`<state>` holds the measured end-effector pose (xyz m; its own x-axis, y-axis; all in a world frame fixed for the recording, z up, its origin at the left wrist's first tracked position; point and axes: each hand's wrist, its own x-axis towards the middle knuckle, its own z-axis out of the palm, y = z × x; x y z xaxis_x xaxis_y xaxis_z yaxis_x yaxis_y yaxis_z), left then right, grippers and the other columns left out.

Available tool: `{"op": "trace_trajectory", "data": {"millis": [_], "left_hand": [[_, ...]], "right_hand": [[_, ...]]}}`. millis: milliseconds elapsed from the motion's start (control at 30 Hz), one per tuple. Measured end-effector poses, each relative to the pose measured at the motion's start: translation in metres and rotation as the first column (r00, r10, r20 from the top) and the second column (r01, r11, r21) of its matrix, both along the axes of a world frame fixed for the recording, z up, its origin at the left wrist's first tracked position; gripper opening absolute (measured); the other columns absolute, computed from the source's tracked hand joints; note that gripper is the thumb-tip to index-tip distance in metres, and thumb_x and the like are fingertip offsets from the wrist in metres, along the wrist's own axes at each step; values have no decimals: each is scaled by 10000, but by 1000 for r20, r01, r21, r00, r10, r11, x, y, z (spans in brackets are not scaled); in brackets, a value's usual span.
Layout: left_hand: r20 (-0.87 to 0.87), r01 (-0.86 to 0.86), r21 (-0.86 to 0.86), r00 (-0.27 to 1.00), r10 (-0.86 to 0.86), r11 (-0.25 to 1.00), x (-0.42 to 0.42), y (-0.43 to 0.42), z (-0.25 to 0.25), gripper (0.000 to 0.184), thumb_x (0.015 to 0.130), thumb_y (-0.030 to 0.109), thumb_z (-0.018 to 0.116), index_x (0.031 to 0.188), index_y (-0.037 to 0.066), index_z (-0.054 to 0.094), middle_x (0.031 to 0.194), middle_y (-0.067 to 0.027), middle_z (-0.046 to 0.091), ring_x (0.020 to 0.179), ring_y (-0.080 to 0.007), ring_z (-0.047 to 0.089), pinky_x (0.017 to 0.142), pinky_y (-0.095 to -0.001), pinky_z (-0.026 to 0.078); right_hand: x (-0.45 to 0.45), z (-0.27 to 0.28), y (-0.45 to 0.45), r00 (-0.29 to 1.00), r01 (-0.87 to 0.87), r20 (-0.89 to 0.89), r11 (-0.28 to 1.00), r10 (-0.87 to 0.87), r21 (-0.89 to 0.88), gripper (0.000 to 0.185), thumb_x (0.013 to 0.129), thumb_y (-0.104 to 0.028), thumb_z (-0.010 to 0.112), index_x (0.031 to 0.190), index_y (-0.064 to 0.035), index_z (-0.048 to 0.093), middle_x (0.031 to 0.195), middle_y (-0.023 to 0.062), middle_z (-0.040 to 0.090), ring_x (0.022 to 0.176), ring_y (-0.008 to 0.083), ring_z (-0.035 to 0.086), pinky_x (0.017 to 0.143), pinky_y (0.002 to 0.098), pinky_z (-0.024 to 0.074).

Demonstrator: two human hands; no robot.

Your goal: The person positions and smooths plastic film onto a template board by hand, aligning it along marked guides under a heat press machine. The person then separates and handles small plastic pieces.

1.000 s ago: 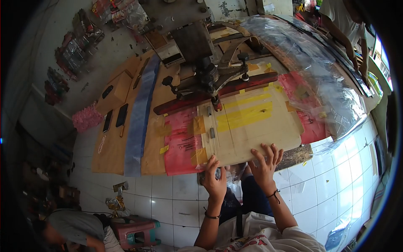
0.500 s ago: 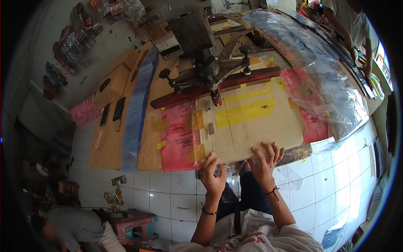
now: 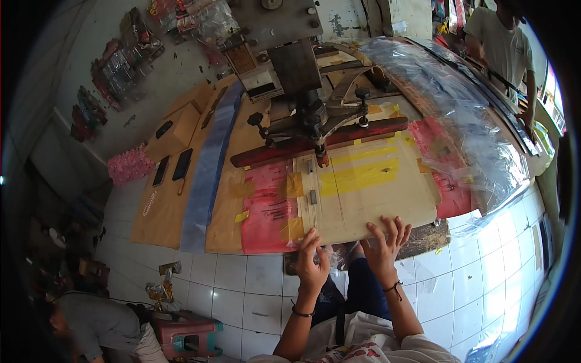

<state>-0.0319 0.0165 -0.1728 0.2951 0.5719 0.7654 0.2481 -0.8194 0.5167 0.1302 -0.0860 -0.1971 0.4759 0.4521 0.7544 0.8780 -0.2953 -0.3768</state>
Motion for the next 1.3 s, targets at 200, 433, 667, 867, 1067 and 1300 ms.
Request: {"op": "trace_trajectory", "data": {"millis": [200, 433, 667, 867, 1067, 1300], "left_hand": [[20, 12, 20, 1000, -12, 1000, 2, -2, 6, 353, 898, -91, 573, 1238, 2, 588, 1350, -200, 637, 1218, -378, 657, 969, -416, 579], [21, 15, -36, 1000, -14, 999, 5, -10, 13, 452, 867, -125, 520, 1287, 4, 627, 1383, -226, 592, 1259, -399, 625, 994, -429, 566], [-81, 91, -122, 992, -101, 988, -2, -10, 9, 593, 878, -47, 651, 1434, 156, 604, 1529, -197, 484, 1182, -334, 671, 829, -375, 605], [-43, 55, -49, 997, -57, 997, 4, -1, -8, 518, 850, 97, 836, 1338, 148, 671, 1452, -184, 554, 1149, -305, 685, 789, -347, 602], [3, 46, -37, 999, -46, 998, 10, 0, -19, 503, 849, 63, 827, 1320, 155, 674, 1429, -182, 563, 1067, -278, 707, 713, -326, 595], [-28, 59, -24, 998, -60, 998, 6, 1, -8, 520, 846, 125, 850, 1334, 132, 670, 1457, -179, 544, 997, -263, 703, 699, -321, 578]], "right_hand": [[-6, 18, -4, 998, -33, -57, 999, 32, -22, 582, 712, -174, 871, 1257, -246, 679, 1444, 82, 500, 1469, 384, 333, 1236, 649, 146], [-20, 56, -13, 976, -114, -189, 993, 106, -33, 481, 769, -115, 818, 1231, -177, 696, 1460, 116, 492, 1495, 424, 305, 1244, 667, 124], [-10, 113, -7, 871, -407, -302, 913, 387, -5, 257, 823, -66, 747, 1078, -94, 738, 1250, 154, 649, 1305, 397, 550, 1204, 578, 291], [56, 136, 65, 859, -512, -199, 782, 472, -355, 308, 910, -218, 704, 1190, -91, 708, 1293, 140, 643, 1227, 348, 587, 1044, 459, 443], [88, 131, 118, 885, -427, -92, 715, 457, -554, 572, 1013, -426, 562, 1460, -71, 540, 1554, 176, 479, 1472, 363, 398, 1220, 507, 281], [92, 141, 129, 809, -503, -129, 561, 573, -657, 708, 1036, -501, 488, 1593, -78, 374, 1648, 196, 348, 1559, 339, 262, 1292, 519, 125]]}}
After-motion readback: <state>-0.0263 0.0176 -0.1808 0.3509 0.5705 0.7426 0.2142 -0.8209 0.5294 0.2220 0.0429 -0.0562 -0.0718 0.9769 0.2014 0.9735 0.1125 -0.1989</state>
